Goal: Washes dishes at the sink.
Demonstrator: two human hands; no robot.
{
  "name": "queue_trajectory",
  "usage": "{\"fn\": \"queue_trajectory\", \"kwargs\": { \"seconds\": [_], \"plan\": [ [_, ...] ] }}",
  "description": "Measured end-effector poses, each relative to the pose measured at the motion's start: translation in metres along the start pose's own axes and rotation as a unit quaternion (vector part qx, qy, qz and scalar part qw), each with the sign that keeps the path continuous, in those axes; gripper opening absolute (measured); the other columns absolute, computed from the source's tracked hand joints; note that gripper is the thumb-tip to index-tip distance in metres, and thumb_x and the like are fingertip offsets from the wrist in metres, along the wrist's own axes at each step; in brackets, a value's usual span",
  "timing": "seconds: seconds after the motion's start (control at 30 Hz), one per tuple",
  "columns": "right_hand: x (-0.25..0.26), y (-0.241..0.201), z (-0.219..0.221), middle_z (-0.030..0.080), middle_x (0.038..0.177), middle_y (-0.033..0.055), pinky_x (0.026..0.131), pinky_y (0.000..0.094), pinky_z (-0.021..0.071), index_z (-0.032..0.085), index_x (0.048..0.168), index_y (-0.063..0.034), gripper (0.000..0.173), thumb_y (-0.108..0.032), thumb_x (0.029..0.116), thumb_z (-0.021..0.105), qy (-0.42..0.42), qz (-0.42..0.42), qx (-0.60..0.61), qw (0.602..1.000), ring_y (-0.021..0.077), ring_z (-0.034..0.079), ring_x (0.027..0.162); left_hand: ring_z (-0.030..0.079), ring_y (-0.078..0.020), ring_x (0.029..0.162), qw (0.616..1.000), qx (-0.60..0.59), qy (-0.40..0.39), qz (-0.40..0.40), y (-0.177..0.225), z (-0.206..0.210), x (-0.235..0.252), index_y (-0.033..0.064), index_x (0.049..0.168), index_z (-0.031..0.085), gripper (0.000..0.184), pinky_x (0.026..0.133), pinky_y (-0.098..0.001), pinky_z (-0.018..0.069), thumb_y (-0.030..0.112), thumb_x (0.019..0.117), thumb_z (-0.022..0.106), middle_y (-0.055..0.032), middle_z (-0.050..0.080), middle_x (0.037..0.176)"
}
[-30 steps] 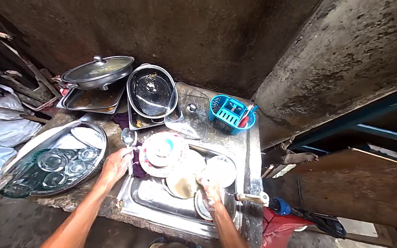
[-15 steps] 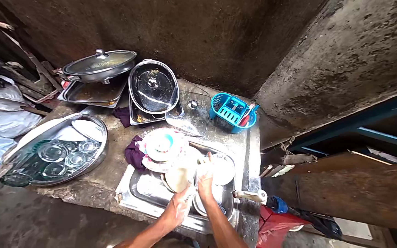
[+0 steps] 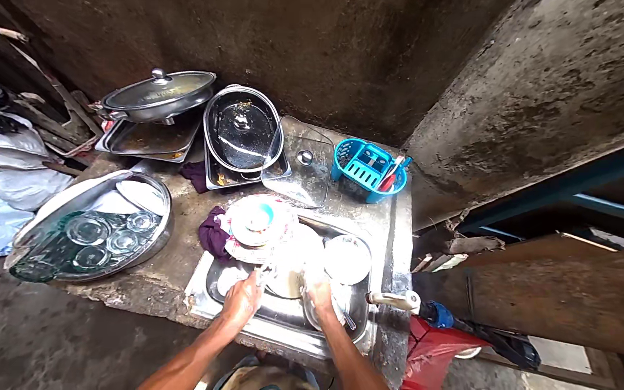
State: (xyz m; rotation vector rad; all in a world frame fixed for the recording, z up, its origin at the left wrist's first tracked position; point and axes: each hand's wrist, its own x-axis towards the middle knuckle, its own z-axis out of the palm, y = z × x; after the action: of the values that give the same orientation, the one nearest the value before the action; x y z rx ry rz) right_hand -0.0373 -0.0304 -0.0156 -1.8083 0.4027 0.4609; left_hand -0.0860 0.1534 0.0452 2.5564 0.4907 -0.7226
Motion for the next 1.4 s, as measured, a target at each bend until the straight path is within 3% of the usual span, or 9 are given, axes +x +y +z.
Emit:
{"fn": "queue_trajectory", "kwargs": {
  "seconds": [0.17, 0.3, 0.57, 0.83, 1.03, 1.17, 1.27, 1.33, 1.4],
  "plan": [
    [-0.009, 0.001, 0.028, 0.066, 0.131, 0.0198, 0.109, 0.0496, 0.0464, 0.063, 0.133, -0.0006, 0.050, -0.039, 0.1013, 0.061, -0.169, -0.004, -0.250, 0.953, 0.0300, 0.062, 0.125, 0.063, -0.0424, 0.119, 0.999, -0.006, -0.009, -0.034, 0.003, -0.003, 0.017, -0.0006, 0.144, 0.048, 0.045, 0.103, -0.0578, 0.0481, 0.021, 0.1051, 0.052, -0.0266, 0.066, 0.124],
    [-0.007, 0.010, 0.033, 0.066, 0.133, 0.0186, 0.109, 0.0512, 0.0467, 0.063, 0.134, -0.0035, 0.052, -0.044, 0.1008, 0.060, -0.186, -0.012, -0.292, 0.938, 0.0306, 0.062, 0.127, 0.062, -0.0414, 0.122, 0.998, -0.021, -0.035, -0.057, 0.007, 0.004, 0.028, 0.0005, 0.148, 0.044, 0.052, 0.104, -0.0570, 0.0478, 0.022, 0.1024, 0.057, -0.0256, 0.065, 0.128],
    [-0.001, 0.021, 0.025, 0.066, 0.132, 0.0184, 0.108, 0.0517, 0.0469, 0.063, 0.133, -0.0025, 0.054, -0.045, 0.0998, 0.061, -0.177, 0.009, -0.256, 0.950, 0.0298, 0.062, 0.125, 0.059, -0.0400, 0.126, 0.998, -0.003, -0.049, -0.050, 0.012, 0.021, 0.028, -0.0057, 0.127, 0.062, 0.037, 0.107, -0.0553, 0.0455, 0.022, 0.1023, 0.058, -0.0260, 0.064, 0.128],
    [-0.005, 0.018, 0.015, 0.066, 0.130, 0.0208, 0.109, 0.0412, 0.0471, 0.060, 0.133, 0.0043, 0.045, -0.024, 0.0992, 0.068, -0.161, 0.009, -0.129, 0.978, 0.0258, 0.062, 0.123, 0.064, -0.0382, 0.118, 0.994, -0.054, -0.060, -0.079, 0.019, 0.040, 0.031, -0.0029, 0.124, 0.065, 0.038, 0.102, -0.0562, 0.0486, 0.025, 0.0983, 0.065, -0.0244, 0.066, 0.124],
    [-0.012, 0.024, 0.015, 0.062, 0.134, 0.0245, 0.109, 0.0430, 0.0473, 0.052, 0.139, 0.0074, 0.052, -0.018, 0.0972, 0.071, -0.107, 0.056, -0.024, 0.992, 0.0291, 0.061, 0.125, 0.063, -0.0365, 0.120, 0.987, -0.062, -0.063, -0.135, 0.037, 0.046, 0.029, -0.0039, 0.118, 0.065, 0.035, 0.101, -0.0548, 0.0494, 0.025, 0.0968, 0.065, -0.0235, 0.066, 0.123],
    [-0.017, 0.032, 0.017, 0.065, 0.127, 0.0225, 0.102, 0.0390, 0.0523, 0.053, 0.137, 0.0075, 0.047, -0.011, 0.0969, 0.070, -0.086, 0.070, 0.075, 0.991, 0.0243, 0.065, 0.115, 0.065, -0.0358, 0.116, 0.983, -0.116, -0.047, -0.135, 0.034, 0.056, 0.032, -0.0022, 0.118, 0.066, 0.034, 0.100, -0.0550, 0.0496, 0.023, 0.0962, 0.067, -0.0227, 0.067, 0.122],
    [-0.021, 0.040, 0.013, 0.066, 0.114, 0.0200, 0.084, 0.0371, 0.0578, 0.051, 0.137, 0.0055, 0.048, -0.015, 0.0978, 0.070, -0.101, 0.105, 0.122, 0.982, 0.0205, 0.067, 0.093, 0.069, -0.0313, 0.095, 0.972, -0.196, -0.036, -0.122, 0.020, 0.066, 0.036, 0.0050, 0.129, 0.065, 0.036, 0.087, -0.0518, 0.0549, 0.019, 0.0957, 0.067, -0.0191, 0.069, 0.115],
    [-0.025, 0.041, 0.009, 0.066, 0.108, 0.0185, 0.078, 0.0361, 0.0580, 0.052, 0.135, 0.0046, 0.048, -0.019, 0.0974, 0.071, -0.128, 0.099, 0.094, 0.982, 0.0195, 0.067, 0.087, 0.063, -0.0234, 0.072, 0.959, -0.253, -0.032, -0.126, 0.016, 0.067, 0.036, 0.0077, 0.134, 0.061, 0.038, 0.067, -0.0421, 0.0544, 0.017, 0.0975, 0.067, -0.0161, 0.067, 0.104],
    [-0.032, 0.032, 0.000, 0.066, 0.124, 0.0218, 0.099, 0.0409, 0.0538, 0.052, 0.139, 0.0051, 0.054, -0.025, 0.0977, 0.071, -0.198, 0.067, -0.030, 0.978, 0.0252, 0.067, 0.110, 0.050, -0.0136, 0.052, 0.933, -0.335, -0.027, -0.129, 0.015, 0.065, 0.031, 0.0085, 0.134, 0.061, 0.035, 0.048, -0.0297, 0.0445, 0.015, 0.0994, 0.066, -0.0102, 0.061, 0.087]
  ]
}}
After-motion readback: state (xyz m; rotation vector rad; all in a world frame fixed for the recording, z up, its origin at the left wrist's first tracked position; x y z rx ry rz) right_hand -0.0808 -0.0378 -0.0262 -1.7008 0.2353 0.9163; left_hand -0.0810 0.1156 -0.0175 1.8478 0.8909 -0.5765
